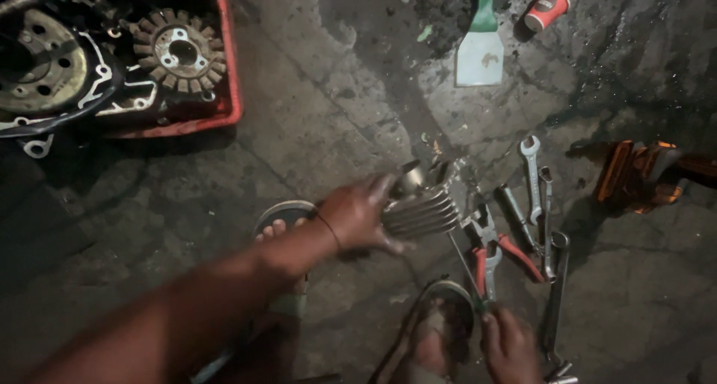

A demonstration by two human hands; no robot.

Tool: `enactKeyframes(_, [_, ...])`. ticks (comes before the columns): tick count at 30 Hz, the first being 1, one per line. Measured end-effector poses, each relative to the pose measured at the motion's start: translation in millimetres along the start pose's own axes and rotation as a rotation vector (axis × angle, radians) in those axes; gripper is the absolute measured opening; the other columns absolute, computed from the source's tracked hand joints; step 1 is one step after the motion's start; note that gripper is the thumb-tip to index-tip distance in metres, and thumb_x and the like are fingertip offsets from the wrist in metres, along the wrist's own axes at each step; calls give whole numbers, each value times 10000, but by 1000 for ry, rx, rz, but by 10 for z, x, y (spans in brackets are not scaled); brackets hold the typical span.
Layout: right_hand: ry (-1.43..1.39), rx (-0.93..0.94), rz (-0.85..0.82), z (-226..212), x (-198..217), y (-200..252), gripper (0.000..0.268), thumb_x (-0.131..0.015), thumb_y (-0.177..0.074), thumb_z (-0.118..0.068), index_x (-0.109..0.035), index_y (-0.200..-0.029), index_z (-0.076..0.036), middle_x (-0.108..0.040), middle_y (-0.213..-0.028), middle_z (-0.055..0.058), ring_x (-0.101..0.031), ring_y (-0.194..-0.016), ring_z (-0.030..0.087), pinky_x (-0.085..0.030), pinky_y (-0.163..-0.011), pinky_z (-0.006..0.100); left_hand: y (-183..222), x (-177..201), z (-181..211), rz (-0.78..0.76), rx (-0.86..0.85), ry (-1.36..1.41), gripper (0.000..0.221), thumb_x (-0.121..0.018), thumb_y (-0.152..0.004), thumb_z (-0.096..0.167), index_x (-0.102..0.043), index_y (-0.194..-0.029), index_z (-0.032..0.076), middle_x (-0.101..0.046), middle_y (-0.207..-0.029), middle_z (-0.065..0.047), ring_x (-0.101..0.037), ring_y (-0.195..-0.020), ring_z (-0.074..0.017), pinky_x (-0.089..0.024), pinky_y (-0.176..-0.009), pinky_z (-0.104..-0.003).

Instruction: Assemble the cylinder head and piston assembly for a motorcycle engine.

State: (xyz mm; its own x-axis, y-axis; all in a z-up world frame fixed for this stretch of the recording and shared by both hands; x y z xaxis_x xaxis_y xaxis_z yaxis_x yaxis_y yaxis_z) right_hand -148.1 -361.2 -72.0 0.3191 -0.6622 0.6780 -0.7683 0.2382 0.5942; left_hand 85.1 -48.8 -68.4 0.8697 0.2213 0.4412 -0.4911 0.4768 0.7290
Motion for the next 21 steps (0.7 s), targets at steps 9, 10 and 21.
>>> enactKeyframes(9, [184,361,393,663,228,166,218,-688,-870,-157,-699,-1065,-59,-725,-866,192,-741,-826,333,-577,-782,410,37,259,-151,491,-272,117,1270,-928,-504,681,-364,-1498,128,-571,-1439,-172,-629,-1222,-372,-532,-984,-456])
enactKeyframes(10, [-18,433,247,1214,88,58,294,-678,-869,-142,-665,-1138,-24,-728,-909,187,-738,-848,329,-571,-782,408,20,246,-159,425,-240,158,1280,-907,-510,674,-348,-1530,139,-591,-1425,-157,-643,-1200,-369,-539,-986,-449])
enactKeyframes(21, [158,386,415,813,361,148,319,-801,-736,-199,-741,-1014,-54,-701,-776,138,-674,-666,245,-533,-617,355,125,481,-254,409,-276,163,1007,-790,-850,488,-267,-1552,-11,-462,-1451,-313,-547,-1250,-457,-487,-1025,-477])
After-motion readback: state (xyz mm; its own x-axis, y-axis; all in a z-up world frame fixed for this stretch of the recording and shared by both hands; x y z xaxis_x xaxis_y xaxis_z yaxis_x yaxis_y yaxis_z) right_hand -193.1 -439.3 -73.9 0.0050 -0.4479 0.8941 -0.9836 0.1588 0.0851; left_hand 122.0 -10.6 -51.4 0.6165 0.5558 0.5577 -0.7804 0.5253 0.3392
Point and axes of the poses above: each hand's wrist, its own y-axis away from the middle knuckle, its own x-axis out of the back of the hand, z = x × y, the point moved 9 cm from there along -y, towards the middle knuckle
